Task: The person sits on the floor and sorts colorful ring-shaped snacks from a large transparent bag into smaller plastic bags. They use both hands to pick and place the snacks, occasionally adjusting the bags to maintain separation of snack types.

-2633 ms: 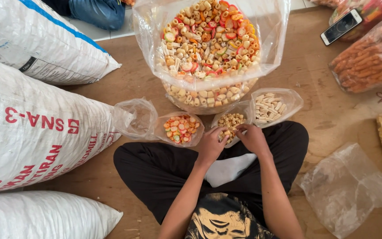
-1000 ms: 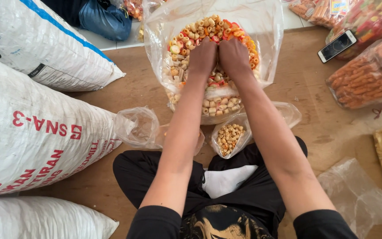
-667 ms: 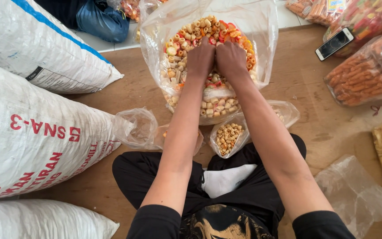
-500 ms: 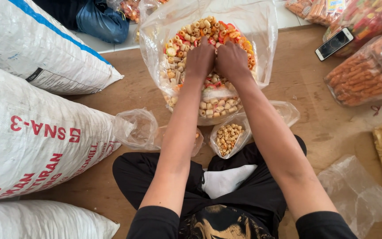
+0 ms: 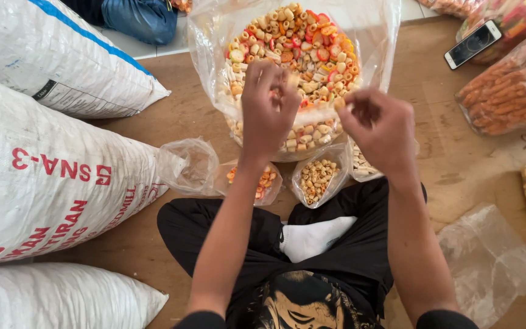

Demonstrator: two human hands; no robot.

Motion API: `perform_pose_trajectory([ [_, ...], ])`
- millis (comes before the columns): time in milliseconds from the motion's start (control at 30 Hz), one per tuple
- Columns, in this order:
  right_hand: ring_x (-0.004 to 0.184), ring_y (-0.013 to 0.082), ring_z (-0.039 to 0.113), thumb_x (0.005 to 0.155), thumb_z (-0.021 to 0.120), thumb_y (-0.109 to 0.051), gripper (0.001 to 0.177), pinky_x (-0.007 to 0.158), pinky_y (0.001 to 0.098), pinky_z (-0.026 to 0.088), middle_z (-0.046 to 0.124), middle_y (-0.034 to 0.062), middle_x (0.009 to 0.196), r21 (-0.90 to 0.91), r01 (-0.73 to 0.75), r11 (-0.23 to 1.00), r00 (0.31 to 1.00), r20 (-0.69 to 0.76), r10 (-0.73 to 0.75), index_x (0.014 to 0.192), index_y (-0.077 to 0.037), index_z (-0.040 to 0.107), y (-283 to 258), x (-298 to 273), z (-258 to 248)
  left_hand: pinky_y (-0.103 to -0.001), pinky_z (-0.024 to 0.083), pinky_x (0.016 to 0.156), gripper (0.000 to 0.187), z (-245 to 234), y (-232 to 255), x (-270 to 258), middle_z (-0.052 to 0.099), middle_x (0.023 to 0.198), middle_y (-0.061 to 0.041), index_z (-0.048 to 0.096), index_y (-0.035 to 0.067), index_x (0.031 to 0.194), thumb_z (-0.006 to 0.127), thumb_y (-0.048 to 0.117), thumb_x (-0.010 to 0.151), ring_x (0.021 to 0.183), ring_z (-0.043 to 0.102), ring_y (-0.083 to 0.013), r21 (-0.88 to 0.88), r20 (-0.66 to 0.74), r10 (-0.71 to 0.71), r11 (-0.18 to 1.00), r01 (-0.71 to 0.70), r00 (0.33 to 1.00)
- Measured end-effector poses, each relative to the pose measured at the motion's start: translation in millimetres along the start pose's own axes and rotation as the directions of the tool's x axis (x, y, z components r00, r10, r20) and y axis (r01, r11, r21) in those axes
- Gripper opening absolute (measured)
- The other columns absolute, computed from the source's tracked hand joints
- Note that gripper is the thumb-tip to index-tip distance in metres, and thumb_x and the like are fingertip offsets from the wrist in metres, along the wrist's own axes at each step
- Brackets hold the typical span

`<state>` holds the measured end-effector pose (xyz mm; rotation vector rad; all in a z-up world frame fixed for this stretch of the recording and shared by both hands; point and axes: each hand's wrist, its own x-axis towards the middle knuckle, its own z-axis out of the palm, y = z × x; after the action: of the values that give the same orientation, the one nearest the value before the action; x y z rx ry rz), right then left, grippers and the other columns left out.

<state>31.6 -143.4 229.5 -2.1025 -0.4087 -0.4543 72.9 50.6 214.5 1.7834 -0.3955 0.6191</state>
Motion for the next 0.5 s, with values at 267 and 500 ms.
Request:
perform_pose_trajectory([
  [267, 0.064, 0.0072, 0.055, 0.088, 0.073, -0.006, 0.018, 0.059, 0.0218, 0.046, 0.067, 0.0032, 0.071, 0.33, -0.44, 0.835, 0.894, 0.073, 0.442, 0.106, -0.004, 0.075, 78, -124, 49, -0.026, 0.047, 0.042, 0.016, 14, -28, -168, 0.06, 0.061, -0.01, 0.061, -0.002, 0.103, 0.05, 0.005, 0.094, 0.041, 0.057, -0.0148, -0.354, 0.114, -0.433, 0.823, 0.444, 0.894],
  [500, 0.072, 0.0138, 0.069, 0.087, 0.08, -0.018, 0.021, 0.066, 0.0313, 0.055, 0.079, 0.0091, 0.086, 0.117, -0.67, 0.733, 0.741, 0.154, 0.653, 0.104, -0.005, 0.079, 138, -180, 89, -0.025, 0.044, 0.033, 0.017, 51, -88, -255, 0.065, 0.058, -0.014, 0.059, -0.004, 0.104, 0.058, 0.001, 0.088, 0.037, 0.057, -0.015, -0.378, 0.325, -0.702, 0.519, 0.767, 0.634],
])
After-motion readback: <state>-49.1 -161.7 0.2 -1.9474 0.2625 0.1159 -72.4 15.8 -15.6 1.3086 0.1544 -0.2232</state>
